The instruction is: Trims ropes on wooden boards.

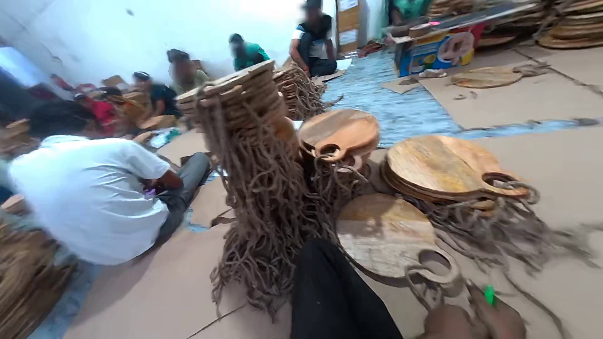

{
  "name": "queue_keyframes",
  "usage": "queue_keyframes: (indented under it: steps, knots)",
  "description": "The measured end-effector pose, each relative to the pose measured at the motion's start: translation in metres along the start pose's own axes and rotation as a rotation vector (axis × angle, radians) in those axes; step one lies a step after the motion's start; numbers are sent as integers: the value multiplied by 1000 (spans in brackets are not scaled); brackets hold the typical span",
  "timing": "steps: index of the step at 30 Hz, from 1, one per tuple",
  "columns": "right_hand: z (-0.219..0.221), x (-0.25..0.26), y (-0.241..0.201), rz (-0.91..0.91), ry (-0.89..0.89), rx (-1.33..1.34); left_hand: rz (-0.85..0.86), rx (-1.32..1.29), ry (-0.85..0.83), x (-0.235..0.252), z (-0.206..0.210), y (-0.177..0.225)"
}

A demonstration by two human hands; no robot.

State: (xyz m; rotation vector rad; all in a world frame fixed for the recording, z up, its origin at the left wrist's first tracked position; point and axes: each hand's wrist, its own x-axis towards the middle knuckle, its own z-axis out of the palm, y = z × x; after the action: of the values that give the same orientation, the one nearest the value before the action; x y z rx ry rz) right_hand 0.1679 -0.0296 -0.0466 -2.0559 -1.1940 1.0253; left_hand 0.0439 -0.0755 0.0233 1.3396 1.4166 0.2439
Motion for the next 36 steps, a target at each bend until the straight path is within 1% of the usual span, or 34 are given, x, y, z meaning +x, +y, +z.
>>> queue_keyframes:
  steps: [1, 3, 5, 7, 10, 12, 14, 16, 19, 22, 25, 29, 34, 36]
  knots:
    - [-6, 0, 2, 11, -12, 91, 16, -8, 14, -6, -13, 6]
    - [-30, -16, -4, 120, -67, 299, 27, -54, 56, -1, -35, 8]
    - [-50, -33, -8, 236, -101, 518, 26, -203, 78, 13, -52, 5]
    - [-57, -46, -4, 279, -149, 645, 87, -308, 176, 22, -62, 3]
    - [-48, -64, -5, 282, -327, 679, 213, -442, 345, 25, -71, -1]
    - [-39, -73, -12, 271, -471, 635, 285, -544, 390, 25, -71, -3]
    - [-29, -73, -15, 258, -556, 637, 339, -590, 374, 24, -69, -3]
    - [-25, -70, -16, 238, -565, 673, 358, -538, 321, 23, -66, -4]
    - [-30, -65, -19, 205, -524, 740, 346, -412, 199, 23, -61, -7]
    - [-32, -66, -20, 168, -502, 735, 346, -382, 148, 25, -55, -9]
    - [-25, -72, -22, 128, -482, 750, 395, -359, 124, 24, -52, -8]
    - [-20, -73, -23, 56, -468, 727, 502, -323, 133, 25, -50, -12]
    - [-18, -75, -22, 76, -419, 715, 566, -136, 167, 22, -51, -8]
    - [-18, -76, -21, 93, -422, 740, 575, -134, 182, 20, -50, -5]
